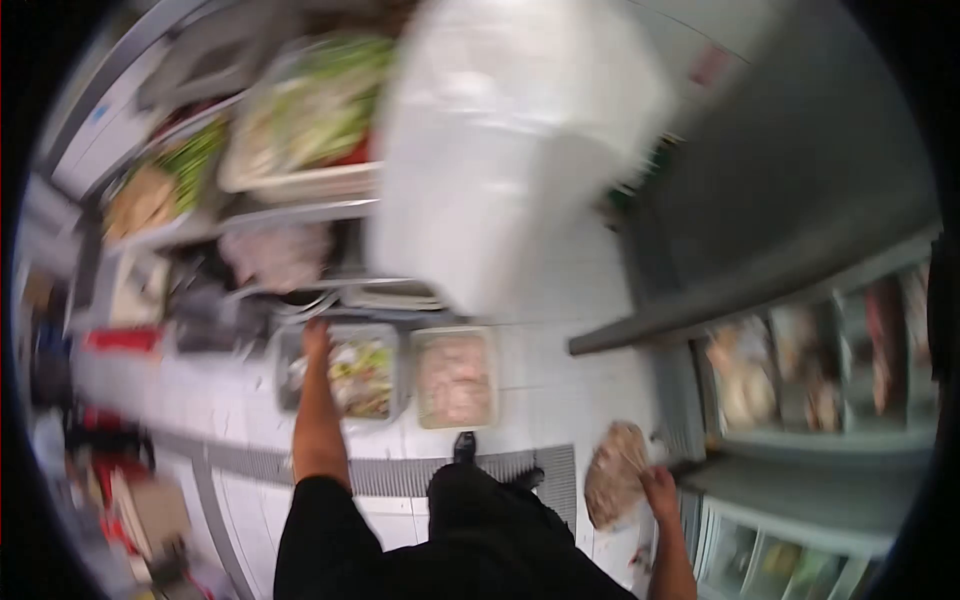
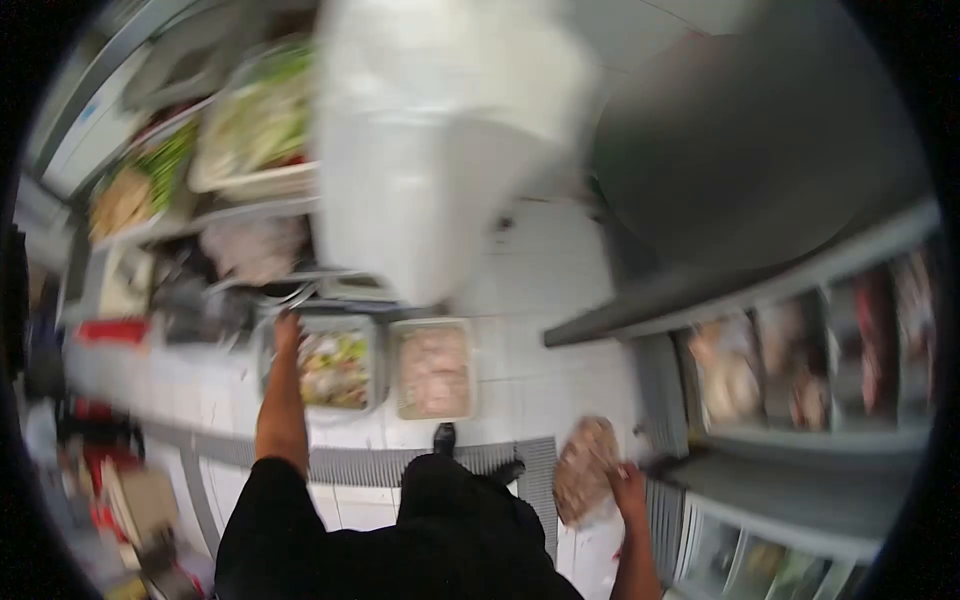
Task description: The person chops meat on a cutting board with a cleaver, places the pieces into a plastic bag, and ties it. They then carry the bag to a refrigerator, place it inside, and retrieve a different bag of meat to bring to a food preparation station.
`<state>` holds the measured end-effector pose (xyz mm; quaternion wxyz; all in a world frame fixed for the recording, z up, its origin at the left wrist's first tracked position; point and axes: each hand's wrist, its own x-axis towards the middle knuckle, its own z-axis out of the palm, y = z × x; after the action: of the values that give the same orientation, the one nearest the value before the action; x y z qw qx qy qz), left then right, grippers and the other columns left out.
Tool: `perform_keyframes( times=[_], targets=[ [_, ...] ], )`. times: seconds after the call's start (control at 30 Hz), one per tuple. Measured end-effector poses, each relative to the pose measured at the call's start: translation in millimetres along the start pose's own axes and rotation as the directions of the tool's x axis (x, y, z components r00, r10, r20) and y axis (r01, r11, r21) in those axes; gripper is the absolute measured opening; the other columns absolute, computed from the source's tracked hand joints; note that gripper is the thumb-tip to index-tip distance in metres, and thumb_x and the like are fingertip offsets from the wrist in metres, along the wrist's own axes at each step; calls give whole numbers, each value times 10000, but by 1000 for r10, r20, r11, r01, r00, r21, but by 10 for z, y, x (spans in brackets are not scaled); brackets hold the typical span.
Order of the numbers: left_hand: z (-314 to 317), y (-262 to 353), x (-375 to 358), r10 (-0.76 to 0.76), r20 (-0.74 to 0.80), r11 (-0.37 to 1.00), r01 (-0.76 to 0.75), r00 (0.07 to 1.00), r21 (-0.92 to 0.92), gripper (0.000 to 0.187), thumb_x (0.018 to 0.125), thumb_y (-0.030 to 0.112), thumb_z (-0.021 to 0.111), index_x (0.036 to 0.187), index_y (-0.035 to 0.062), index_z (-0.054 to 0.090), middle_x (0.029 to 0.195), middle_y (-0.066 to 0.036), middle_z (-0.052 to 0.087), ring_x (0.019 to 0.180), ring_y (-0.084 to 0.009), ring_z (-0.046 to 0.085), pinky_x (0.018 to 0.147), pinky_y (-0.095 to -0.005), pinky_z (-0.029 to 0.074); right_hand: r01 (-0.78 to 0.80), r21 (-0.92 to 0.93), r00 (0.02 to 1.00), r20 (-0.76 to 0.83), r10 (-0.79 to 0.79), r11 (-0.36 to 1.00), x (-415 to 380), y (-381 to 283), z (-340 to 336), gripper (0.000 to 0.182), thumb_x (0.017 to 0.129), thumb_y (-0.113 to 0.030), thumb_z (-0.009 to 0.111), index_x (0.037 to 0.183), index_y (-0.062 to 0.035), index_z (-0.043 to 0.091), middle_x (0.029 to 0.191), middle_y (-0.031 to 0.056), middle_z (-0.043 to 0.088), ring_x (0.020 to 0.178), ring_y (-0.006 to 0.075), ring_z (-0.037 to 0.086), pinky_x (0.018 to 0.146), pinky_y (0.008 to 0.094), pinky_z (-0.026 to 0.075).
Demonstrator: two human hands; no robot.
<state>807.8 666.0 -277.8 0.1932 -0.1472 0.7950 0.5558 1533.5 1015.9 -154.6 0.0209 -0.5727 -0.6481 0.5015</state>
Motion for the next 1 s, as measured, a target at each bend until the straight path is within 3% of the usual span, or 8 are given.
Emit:
perform_keyframes(
  times=[0.13, 0.2, 0.23, 0.27, 0.4, 0.53, 0.8, 1.0],
  targets=[
    [964, -1272, -507, 128, 581, 959, -250, 804, 135, 544, 849, 169, 599, 1357, 15, 480, 1032, -169, 623, 800, -238, 632, 620, -323, 545, 51, 49, 979, -198, -41, 998, -494, -236, 86, 241, 840, -184, 678, 1015, -22, 644, 931, 67, 658, 917, 152, 581, 838, 312, 468],
    [1388, -1684, -1281, -178, 978, 956, -217, 106, 197, 744, 820, 218, 706, 1470, 165, 347, 1350, -86, 544, 1166, -246, 574, 849, -448, 558, 32, 104, 967, -257, -4, 994, -746, -394, 34, 218, 829, -195, 680, 997, -64, 637, 929, 84, 655, 953, 170, 585, 882, 327, 458],
    [1621, -1276, -2305, -403, 915, 891, 233, 11, 390, 710, 867, 245, 690, 1478, 188, 334, 1409, -82, 481, 1230, -249, 522, 857, -453, 551, -29, 221, 968, -239, 83, 975, -847, -516, -82, 212, 838, -183, 677, 1009, -69, 623, 947, 69, 641, 956, 162, 583, 875, 312, 460],
    [1973, -1587, -2782, -315, 926, 946, -151, -210, 287, 748, 895, 274, 679, 1510, 207, 259, 1462, -89, 416, 1297, -261, 456, 893, -483, 530, -47, 240, 958, -265, 112, 970, -938, -620, -203, 212, 838, -183, 677, 1009, -69, 623, 947, 69, 641, 956, 162, 583, 875, 312, 460],
    [2882, -1017, -5239, -307, 865, 737, 476, -396, 480, 763, 897, 250, 669, 1514, 164, 227, 1451, -132, 417, 1311, -296, 445, 1016, -506, 446, 21, 531, 966, -230, 121, 847, -1181, -599, -742, 225, 841, -121, 677, 1043, -63, 597, 993, 40, 617, 969, 149, 571, 879, 280, 450],
    [3565, -882, -6217, -299, 893, 816, 395, -337, 422, 656, 920, 234, 617, 1464, 55, 299, 1353, -148, 501, 1233, -298, 524, 1030, -465, 458, 327, 374, 884, -447, -141, 868, -1075, -200, -834, 251, 836, -71, 670, 1070, -51, 581, 1003, 33, 609, 1019, 139, 552, 904, 265, 433],
    [4746, -699, -6943, -480, 829, 874, -74, -286, 481, 671, 892, 277, 658, 1460, 100, 348, 1315, -63, 543, 1160, -194, 553, 930, -359, 484, 292, 541, 784, -608, 127, 788, -1218, 467, -1904, 189, 815, 8, 584, 999, -33, 602, 918, 2, 603, 880, 106, 546, 811, 234, 442],
    [7106, -132, -7278, 75, 985, 662, -731, -154, -165, 382, 890, 304, 617, 1161, 36, 630, 1083, -131, 671, 952, -228, 635, 826, -332, 478, 76, 582, 682, -623, 383, 810, -1179, 1071, -2051, 111, 813, -59, 601, 907, -7, 628, 858, 28, 624, 864, 116, 561, 814, 248, 443]
  ],
)
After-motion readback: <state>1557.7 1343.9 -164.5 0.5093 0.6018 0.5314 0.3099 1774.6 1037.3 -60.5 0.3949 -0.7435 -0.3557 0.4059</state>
